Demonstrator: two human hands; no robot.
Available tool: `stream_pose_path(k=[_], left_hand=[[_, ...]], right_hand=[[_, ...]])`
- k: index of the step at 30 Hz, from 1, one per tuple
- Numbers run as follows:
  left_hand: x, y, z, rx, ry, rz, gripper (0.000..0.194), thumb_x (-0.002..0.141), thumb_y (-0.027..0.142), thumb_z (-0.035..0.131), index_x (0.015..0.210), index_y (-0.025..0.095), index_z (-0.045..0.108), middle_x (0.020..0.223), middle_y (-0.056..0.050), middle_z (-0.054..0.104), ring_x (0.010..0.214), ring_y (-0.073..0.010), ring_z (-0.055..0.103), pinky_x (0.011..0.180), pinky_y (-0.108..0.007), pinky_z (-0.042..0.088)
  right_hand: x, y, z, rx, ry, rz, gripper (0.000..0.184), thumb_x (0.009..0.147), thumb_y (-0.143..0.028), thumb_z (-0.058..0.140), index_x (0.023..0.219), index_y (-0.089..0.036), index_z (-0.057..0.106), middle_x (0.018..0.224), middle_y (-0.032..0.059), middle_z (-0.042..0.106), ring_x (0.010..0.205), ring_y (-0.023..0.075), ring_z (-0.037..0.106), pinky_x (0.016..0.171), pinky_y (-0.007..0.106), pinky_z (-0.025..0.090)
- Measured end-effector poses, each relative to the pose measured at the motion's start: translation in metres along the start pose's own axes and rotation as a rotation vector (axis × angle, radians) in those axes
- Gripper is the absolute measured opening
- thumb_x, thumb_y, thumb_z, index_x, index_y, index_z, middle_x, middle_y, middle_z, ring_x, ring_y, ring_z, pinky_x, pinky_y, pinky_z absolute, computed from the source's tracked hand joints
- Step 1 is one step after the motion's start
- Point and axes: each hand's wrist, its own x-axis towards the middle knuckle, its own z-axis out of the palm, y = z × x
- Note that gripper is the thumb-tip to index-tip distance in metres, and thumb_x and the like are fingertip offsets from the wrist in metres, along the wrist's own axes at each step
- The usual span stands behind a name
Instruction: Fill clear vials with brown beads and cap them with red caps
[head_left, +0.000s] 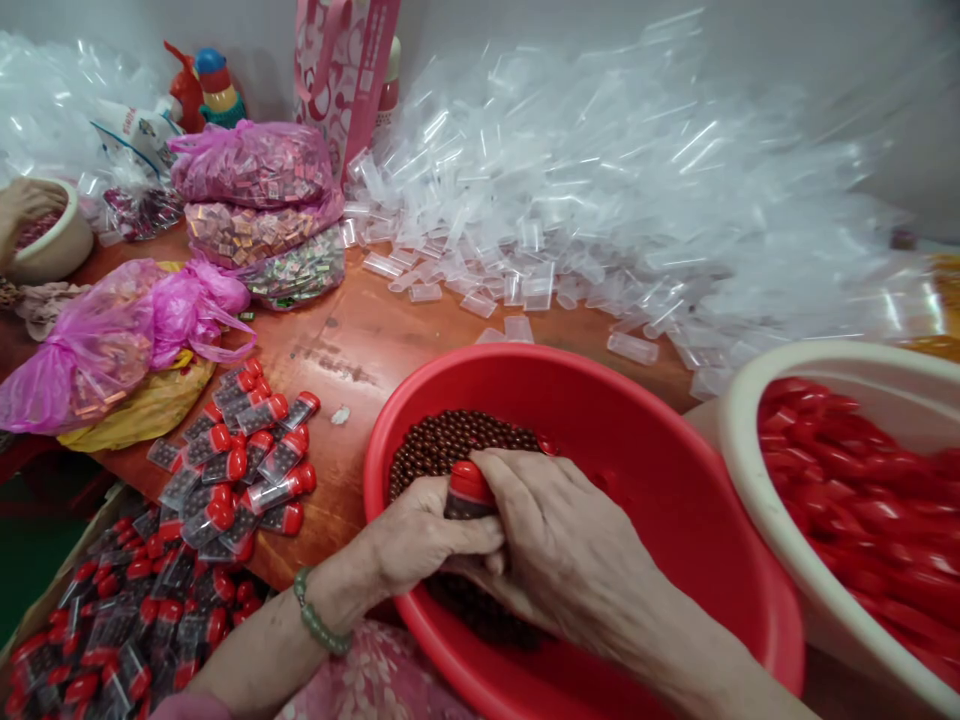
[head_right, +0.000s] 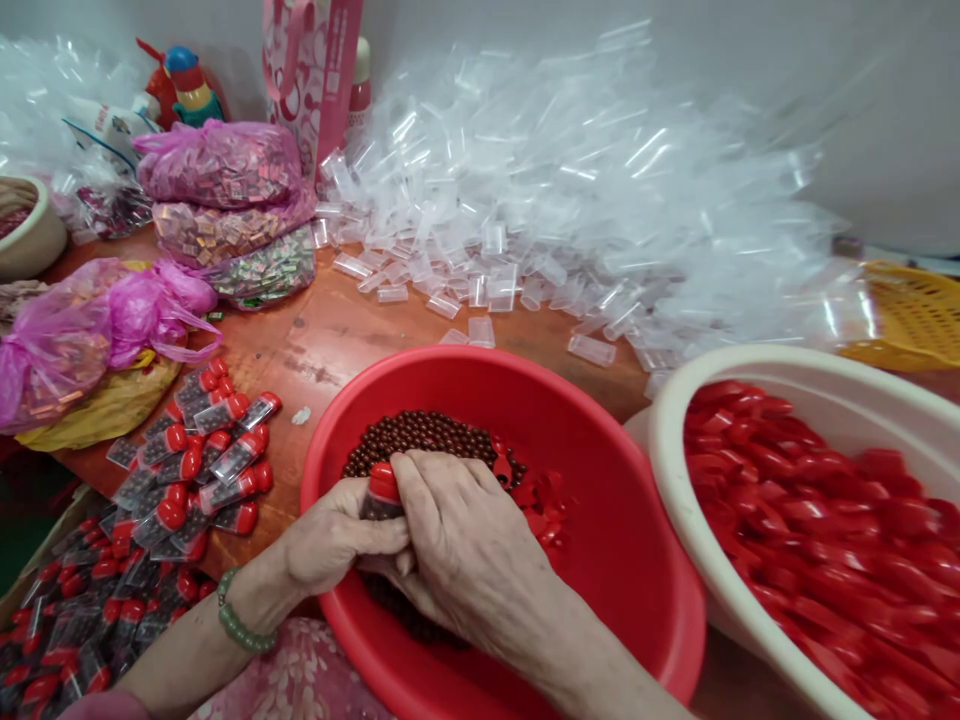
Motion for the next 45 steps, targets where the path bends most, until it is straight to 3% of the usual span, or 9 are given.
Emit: stream_pose_path(k=[9, 17, 27, 30, 32, 34, 36, 40, 45], left_hand=[[0.0, 0.001, 0.001, -0.071, -0.01, 0.05, 0.046, 0.054, 0.046, 0.084, 0.06, 0.012, 0.053, 0.055, 0.004, 0.047, 0.052, -0.005, 0.038, 0.052, -0.022, 0.027], [-0.003, 0.004, 0.0, -0.136, -0.021, -0.05, 0.047, 0.049, 0.047, 0.085, 0.055, 0.012, 0.055, 0.051, 0.001, 0.051, 0.051, -0.0093, 0.049, 0.055, -0.024, 0.038], [-0.004, 0.0, -0.005, -0.154, -0.079, -0.042, 0.047, 0.05, 0.047, 0.086, 0.054, 0.011, 0.055, 0.051, 0.001, 0.051, 0.049, -0.0084, 0.05, 0.054, -0.024, 0.038], [-0.004, 0.001, -0.008, -0.169, -0.101, -0.033, 0.056, 0.052, 0.062, 0.079, 0.056, 0.011, 0.057, 0.051, -0.001, 0.052, 0.051, -0.0116, 0.054, 0.056, -0.025, 0.042], [-0.003, 0.002, -0.007, -0.183, -0.101, -0.046, 0.066, 0.059, 0.077, 0.063, 0.056, 0.011, 0.057, 0.049, -0.003, 0.051, 0.054, -0.0159, 0.058, 0.057, -0.027, 0.045], [-0.002, 0.001, -0.004, -0.175, -0.033, -0.079, 0.072, 0.066, 0.082, 0.048, 0.059, 0.011, 0.059, 0.048, -0.004, 0.052, 0.057, -0.0192, 0.06, 0.058, -0.029, 0.047], [-0.003, -0.005, -0.001, -0.125, 0.157, -0.04, 0.065, 0.074, 0.074, 0.047, 0.069, 0.011, 0.063, 0.053, -0.004, 0.056, 0.062, -0.0199, 0.061, 0.06, -0.03, 0.049], [-0.007, -0.022, -0.003, 0.111, 0.591, 0.242, 0.035, 0.078, 0.047, 0.06, 0.094, 0.016, 0.068, 0.083, -0.004, 0.069, 0.091, -0.0215, 0.062, 0.076, -0.03, 0.05], [-0.012, -0.027, -0.004, 0.338, 0.605, 0.269, 0.027, 0.082, 0.037, 0.056, 0.102, 0.022, 0.068, 0.104, -0.004, 0.069, 0.113, -0.022, 0.054, 0.092, -0.031, 0.046]], right_hand=[[0.006, -0.002, 0.0, 0.107, 0.013, -0.031, 0.047, 0.085, -0.037, 0.052, 0.116, -0.003, 0.044, 0.091, 0.0185, 0.062, 0.08, 0.0265, 0.054, 0.072, 0.04, 0.045], [0.003, -0.003, 0.007, 0.096, 0.004, -0.053, 0.062, 0.083, -0.033, 0.05, 0.134, -0.002, 0.032, 0.093, 0.0169, 0.063, 0.083, 0.0271, 0.059, 0.081, 0.046, 0.044], [0.01, -0.006, 0.007, 0.174, 0.133, -0.053, 0.049, 0.077, -0.026, 0.052, 0.121, -0.009, 0.042, 0.077, 0.0094, 0.059, 0.067, 0.0222, 0.053, 0.063, 0.036, 0.045], [0.01, -0.006, 0.007, 0.171, 0.138, -0.047, 0.047, 0.077, -0.027, 0.054, 0.119, -0.009, 0.043, 0.08, 0.0112, 0.061, 0.069, 0.0222, 0.055, 0.062, 0.036, 0.046], [0.008, -0.007, 0.009, 0.146, 0.155, -0.04, 0.05, 0.079, -0.027, 0.054, 0.123, -0.008, 0.041, 0.086, 0.014, 0.063, 0.074, 0.0239, 0.058, 0.065, 0.036, 0.048], [0.004, -0.009, 0.011, 0.124, 0.17, -0.027, 0.055, 0.08, -0.026, 0.053, 0.129, -0.007, 0.038, 0.094, 0.0173, 0.065, 0.082, 0.026, 0.061, 0.068, 0.037, 0.05], [0.001, -0.011, 0.013, 0.123, 0.168, -0.014, 0.058, 0.078, -0.024, 0.052, 0.131, -0.005, 0.037, 0.098, 0.0196, 0.065, 0.086, 0.0268, 0.062, 0.07, 0.037, 0.051], [-0.005, -0.014, 0.013, 0.143, 0.172, -0.037, 0.062, 0.075, -0.02, 0.047, 0.134, -0.002, 0.034, 0.101, 0.0209, 0.067, 0.091, 0.0271, 0.064, 0.073, 0.039, 0.052], [-0.011, -0.013, 0.013, 0.155, 0.17, -0.043, 0.061, 0.074, -0.015, 0.045, 0.133, -0.001, 0.035, 0.103, 0.0202, 0.068, 0.094, 0.0266, 0.065, 0.079, 0.041, 0.051]])
